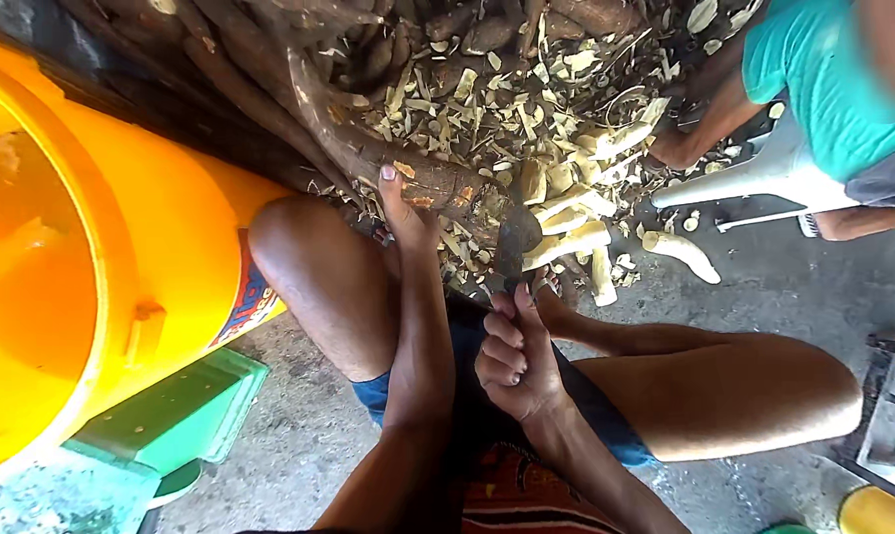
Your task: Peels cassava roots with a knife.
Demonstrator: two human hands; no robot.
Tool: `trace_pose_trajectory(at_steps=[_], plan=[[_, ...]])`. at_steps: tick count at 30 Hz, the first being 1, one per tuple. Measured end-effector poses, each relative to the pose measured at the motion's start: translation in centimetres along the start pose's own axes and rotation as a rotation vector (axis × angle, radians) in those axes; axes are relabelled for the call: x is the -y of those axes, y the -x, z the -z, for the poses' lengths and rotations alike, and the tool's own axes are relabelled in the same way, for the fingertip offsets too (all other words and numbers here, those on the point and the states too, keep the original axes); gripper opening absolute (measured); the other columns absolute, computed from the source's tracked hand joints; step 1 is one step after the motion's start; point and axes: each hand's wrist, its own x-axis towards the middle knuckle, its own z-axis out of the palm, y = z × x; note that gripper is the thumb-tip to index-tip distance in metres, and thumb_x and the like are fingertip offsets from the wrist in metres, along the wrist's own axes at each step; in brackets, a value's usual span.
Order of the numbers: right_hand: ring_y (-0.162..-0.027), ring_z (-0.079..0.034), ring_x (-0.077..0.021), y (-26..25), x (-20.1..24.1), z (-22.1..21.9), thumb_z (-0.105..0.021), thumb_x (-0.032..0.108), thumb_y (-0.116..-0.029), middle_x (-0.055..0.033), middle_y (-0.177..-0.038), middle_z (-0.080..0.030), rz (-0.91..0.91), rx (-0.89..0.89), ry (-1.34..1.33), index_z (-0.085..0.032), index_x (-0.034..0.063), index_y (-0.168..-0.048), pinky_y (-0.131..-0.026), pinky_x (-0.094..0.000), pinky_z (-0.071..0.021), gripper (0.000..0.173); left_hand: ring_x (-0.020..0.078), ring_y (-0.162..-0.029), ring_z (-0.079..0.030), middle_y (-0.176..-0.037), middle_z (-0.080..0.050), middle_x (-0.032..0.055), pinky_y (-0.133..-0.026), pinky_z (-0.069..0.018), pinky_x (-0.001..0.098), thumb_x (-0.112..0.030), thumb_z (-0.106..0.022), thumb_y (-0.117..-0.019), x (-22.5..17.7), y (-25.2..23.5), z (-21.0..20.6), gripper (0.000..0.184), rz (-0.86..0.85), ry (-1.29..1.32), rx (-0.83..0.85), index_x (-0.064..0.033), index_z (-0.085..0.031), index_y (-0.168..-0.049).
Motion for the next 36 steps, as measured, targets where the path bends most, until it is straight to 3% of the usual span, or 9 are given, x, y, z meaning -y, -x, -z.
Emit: trace_pose_trajectory(at_steps=[4, 11, 14, 18, 20, 22, 24, 31, 36], plan=[[-0.037, -0.030, -0.0015, -2.8, 0.8, 2.1, -0.031, 0.040, -0.1127, 0.0079, -0.054, -0.035, 0.124, -0.253, 0.570, -0.048, 0.0138, -0.091, -0.034, -0.0166, -0.0321, 0.038, 0.0213, -0.110, -0.063, -0.117, -0.063, 0.0082, -0.095, -0.0551, 0.0489, -0.044, -0.035, -0.1072, -0.3, 1.0, -0.8, 0.040, -0.012, -0.062, -0.232, -0.0143, -0.047, -0.132], [-0.045, -0.046, -0.0139, -4.7, 2.1, 4.7, -0.041, 0.027, -0.1104, -0.0016, -0.068, -0.047, 0.394, -0.368, 1.375, -0.048, 0.0027, -0.126, -0.042, -0.0315, -0.0490, 0.030, 0.0278, -0.123, -0.059, -0.131, -0.060, 0.0113, -0.102, -0.0499, 0.0584, -0.054, -0.038, -0.1048, -0.7, 1.5, -1.1, 0.052, 0.089, 0.096, -0.401, -0.0162, -0.048, -0.140], [-0.046, -0.049, -0.0099, -2.4, 3.7, 1.6, -0.044, 0.024, -0.1080, 0.0020, -0.066, -0.051, 0.742, -0.307, 1.475, -0.055, 0.0018, -0.117, -0.042, -0.0304, -0.0500, 0.026, 0.0267, -0.123, -0.059, -0.131, -0.061, 0.0113, -0.102, -0.0508, 0.0568, -0.053, -0.034, -0.1069, -0.8, 1.4, -1.4, 0.052, 0.051, 0.028, -0.422, -0.0151, -0.047, -0.141], [-0.049, -0.051, -0.0055, 0.7, 5.3, -1.8, -0.042, 0.040, -0.1102, 0.0086, -0.070, -0.054, 1.230, -0.068, 1.198, -0.049, 0.0178, -0.112, -0.042, -0.0236, -0.0501, 0.024, 0.0268, -0.120, -0.060, -0.127, -0.061, 0.0118, -0.101, -0.0501, 0.0572, -0.055, -0.038, -0.1044, -0.4, 1.6, -0.7, 0.053, 0.049, 0.093, -0.371, -0.0143, -0.050, -0.136], [-0.052, -0.053, -0.0040, -0.9, 3.2, 2.1, -0.049, 0.040, -0.1079, 0.0099, -0.069, -0.056, 0.982, -0.180, 1.135, -0.055, 0.0168, -0.110, -0.046, -0.0233, -0.0494, 0.024, 0.0262, -0.117, -0.061, -0.125, -0.062, 0.0114, -0.100, -0.0517, 0.0558, -0.054, -0.036, -0.1053, -0.5, 1.7, -1.1, 0.051, 0.028, 0.068, -0.350, -0.0142, -0.049, -0.135], [-0.046, -0.042, -0.0071, -3.1, 0.9, 5.5, -0.043, 0.027, -0.1094, 0.0050, -0.062, -0.044, 0.559, -0.307, 1.143, -0.053, 0.0058, -0.115, -0.041, -0.0259, -0.0418, 0.024, 0.0254, -0.117, -0.062, -0.125, -0.063, 0.0101, -0.099, -0.0527, 0.0553, -0.054, -0.036, -0.1049, -0.9, 2.3, -1.8, 0.051, 0.044, 0.056, -0.347, -0.0158, -0.049, -0.136], [-0.040, -0.033, -0.0066, -4.1, 0.6, 4.7, -0.037, 0.028, -0.1124, 0.0044, -0.058, -0.036, 0.268, -0.357, 1.004, -0.048, 0.0089, -0.111, -0.036, -0.0229, -0.0358, 0.022, 0.0243, -0.115, -0.063, -0.123, -0.064, 0.0091, -0.097, -0.0540, 0.0537, -0.051, -0.038, -0.1055, -1.2, 2.4, -1.8, 0.047, 0.051, 0.033, -0.327, -0.0160, -0.051, -0.134], [-0.039, -0.033, -0.0057, -5.1, -1.1, 3.0, -0.038, 0.026, -0.1124, 0.0043, -0.056, -0.035, 0.241, -0.337, 0.821, -0.048, 0.0085, -0.101, -0.036, -0.0213, -0.0353, 0.023, 0.0257, -0.120, -0.060, -0.129, -0.061, 0.0110, -0.100, -0.0522, 0.0550, -0.052, -0.032, -0.1069, -2.3, 2.5, -1.3, 0.052, 0.012, 0.023, -0.346, -0.0149, -0.045, -0.140], [-0.038, -0.042, -0.0010, -4.8, -0.3, -2.4, -0.036, 0.044, -0.1103, 0.0055, -0.057, -0.046, -0.021, 0.064, 0.176, -0.057, 0.0135, -0.097, -0.036, -0.0134, -0.0389, 0.039, 0.0233, -0.117, -0.060, -0.125, -0.061, 0.0099, -0.099, -0.0526, 0.0532, -0.050, -0.035, -0.1051, -2.1, 1.6, -0.5, 0.048, -0.035, -0.005, -0.313, -0.0150, -0.046, -0.137]])
